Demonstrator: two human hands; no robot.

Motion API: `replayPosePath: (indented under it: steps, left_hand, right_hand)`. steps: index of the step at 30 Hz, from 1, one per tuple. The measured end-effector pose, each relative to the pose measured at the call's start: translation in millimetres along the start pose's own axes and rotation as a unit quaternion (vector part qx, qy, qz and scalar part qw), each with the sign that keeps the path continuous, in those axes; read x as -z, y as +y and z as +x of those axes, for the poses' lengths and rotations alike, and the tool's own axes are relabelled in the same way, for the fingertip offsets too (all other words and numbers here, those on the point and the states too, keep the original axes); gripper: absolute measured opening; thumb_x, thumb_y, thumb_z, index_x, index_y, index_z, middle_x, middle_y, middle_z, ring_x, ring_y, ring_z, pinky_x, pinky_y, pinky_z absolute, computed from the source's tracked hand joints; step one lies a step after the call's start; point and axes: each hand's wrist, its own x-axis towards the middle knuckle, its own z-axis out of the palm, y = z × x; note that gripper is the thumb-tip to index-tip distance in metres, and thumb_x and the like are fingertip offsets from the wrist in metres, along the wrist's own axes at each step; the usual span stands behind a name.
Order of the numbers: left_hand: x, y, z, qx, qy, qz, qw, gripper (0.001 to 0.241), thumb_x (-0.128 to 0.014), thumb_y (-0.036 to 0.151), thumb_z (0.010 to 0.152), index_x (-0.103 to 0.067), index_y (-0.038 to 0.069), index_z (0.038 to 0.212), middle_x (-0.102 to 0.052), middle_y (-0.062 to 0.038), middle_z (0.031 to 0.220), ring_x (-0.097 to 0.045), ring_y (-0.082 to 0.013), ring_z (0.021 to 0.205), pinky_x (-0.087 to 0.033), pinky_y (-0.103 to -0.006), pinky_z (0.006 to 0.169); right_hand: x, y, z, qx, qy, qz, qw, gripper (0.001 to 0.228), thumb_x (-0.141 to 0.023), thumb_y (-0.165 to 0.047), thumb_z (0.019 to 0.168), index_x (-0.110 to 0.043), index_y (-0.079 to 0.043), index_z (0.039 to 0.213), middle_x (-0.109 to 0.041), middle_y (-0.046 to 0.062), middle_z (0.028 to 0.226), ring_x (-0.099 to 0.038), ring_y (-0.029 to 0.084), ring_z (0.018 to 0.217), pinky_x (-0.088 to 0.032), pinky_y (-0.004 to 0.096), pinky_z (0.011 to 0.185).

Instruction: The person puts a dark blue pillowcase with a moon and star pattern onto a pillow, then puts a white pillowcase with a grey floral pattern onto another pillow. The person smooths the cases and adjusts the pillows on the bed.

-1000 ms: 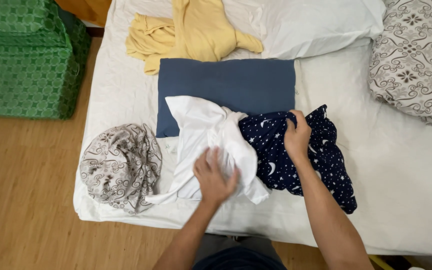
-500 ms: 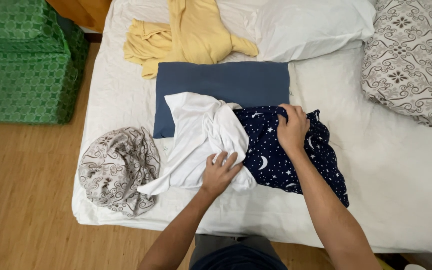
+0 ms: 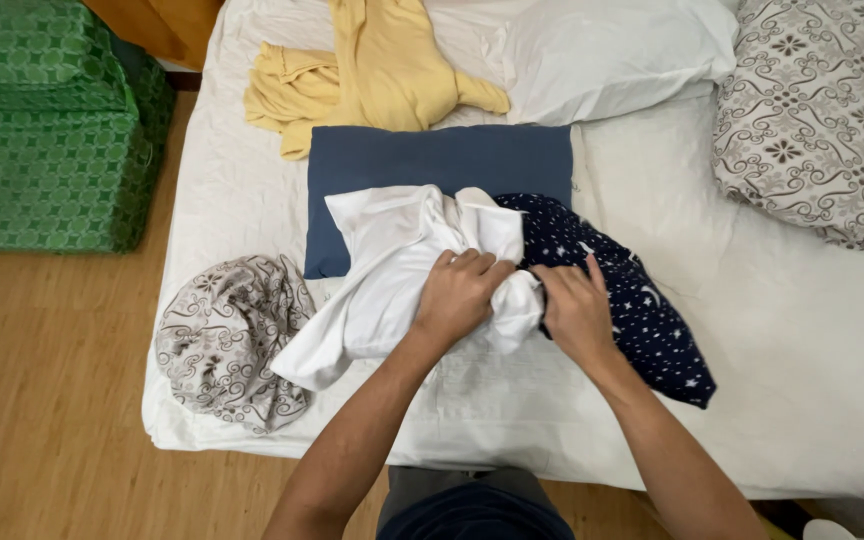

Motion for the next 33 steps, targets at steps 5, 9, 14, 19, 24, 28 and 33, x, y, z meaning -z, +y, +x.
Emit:
replayPosePath:
  steps: [5,9,14,19,24,28,33]
  left_hand:
    - [61,24,29,-0.001,-0.049,-0.085,0.995,0.029,-0.068,0.008,0.074,-0.075,0.012,0.102,-0.074,-0.010,0.086,-0.071,-0.0306,0.079,-0.053,-0.0444,0.071]
    - [74,11,42,0.011,-0.096,-0.103,0.990,0.032,-0.067,0.007,0.073,-0.076,0.014,0.103,-0.075,-0.012,0.088,-0.073,-0.0325,0.081,-0.055,-0.0459,0.069]
    - [-7,-41,7,0.075,-0.161,-0.037,0.983,0.031,-0.065,0.010,0.083,-0.076,0.020,0.109,-0.075,-0.009,0.097,-0.071,-0.0323,0.092,-0.054,-0.0485,0.075]
    - [-110,-59,-70,0.134,-0.218,0.046,0.966,0.043,-0.059,0.007,0.084,-0.073,0.026,0.120,-0.069,-0.008,0.115,-0.064,-0.0327,0.109,-0.051,-0.0539,0.085]
    - [-141,-46,-105,0.158,-0.151,0.053,0.974,0.054,-0.062,0.004,0.076,-0.070,0.022,0.126,-0.066,-0.013,0.119,-0.061,-0.0354,0.111,-0.046,-0.0647,0.089]
    - [-149,-66,-116,0.159,-0.166,0.026,0.973,0.039,-0.061,0.004,0.086,-0.068,0.013,0.123,-0.068,-0.013,0.114,-0.065,-0.0318,0.109,-0.050,-0.0527,0.096]
    - [-133,-117,-132,0.097,-0.112,0.012,0.989,0.043,-0.061,-0.006,0.078,-0.070,0.009,0.117,-0.069,-0.018,0.117,-0.067,-0.0348,0.107,-0.052,-0.0444,0.098]
  right_hand:
    - [70,-23,32,-0.025,-0.038,0.092,0.995,0.030,-0.063,-0.004,0.089,-0.071,-0.005,0.118,-0.073,0.019,0.094,-0.070,0.037,0.089,-0.053,0.047,0.090]
    - [101,-49,62,-0.068,-0.151,0.182,0.969,0.027,-0.061,-0.009,0.091,-0.069,-0.008,0.117,-0.073,0.022,0.097,-0.069,0.042,0.089,-0.054,0.047,0.073]
    - [7,-14,57,-0.138,-0.184,0.164,0.959,0.022,-0.056,-0.011,0.097,-0.070,-0.008,0.113,-0.072,0.024,0.095,-0.070,0.042,0.088,-0.054,0.050,0.075]
    - [-87,11,13,-0.147,-0.209,0.129,0.958,0.029,-0.057,-0.007,0.092,-0.074,-0.013,0.114,-0.070,0.027,0.093,-0.068,0.045,0.086,-0.053,0.053,0.077]
    - [-113,18,-10,-0.178,-0.177,0.084,0.964,0.022,-0.056,-0.010,0.093,-0.072,-0.011,0.108,-0.073,0.022,0.094,-0.070,0.042,0.090,-0.054,0.052,0.077]
    - [-96,18,-9,-0.196,-0.177,0.099,0.959,0.024,-0.051,-0.008,0.098,-0.071,-0.013,0.109,-0.074,0.017,0.102,-0.069,0.041,0.093,-0.054,0.051,0.079]
    - [-79,30,-15,-0.237,-0.166,0.111,0.951,0.023,-0.052,-0.012,0.097,-0.069,-0.012,0.112,-0.072,0.016,0.110,-0.067,0.039,0.098,-0.053,0.048,0.085]
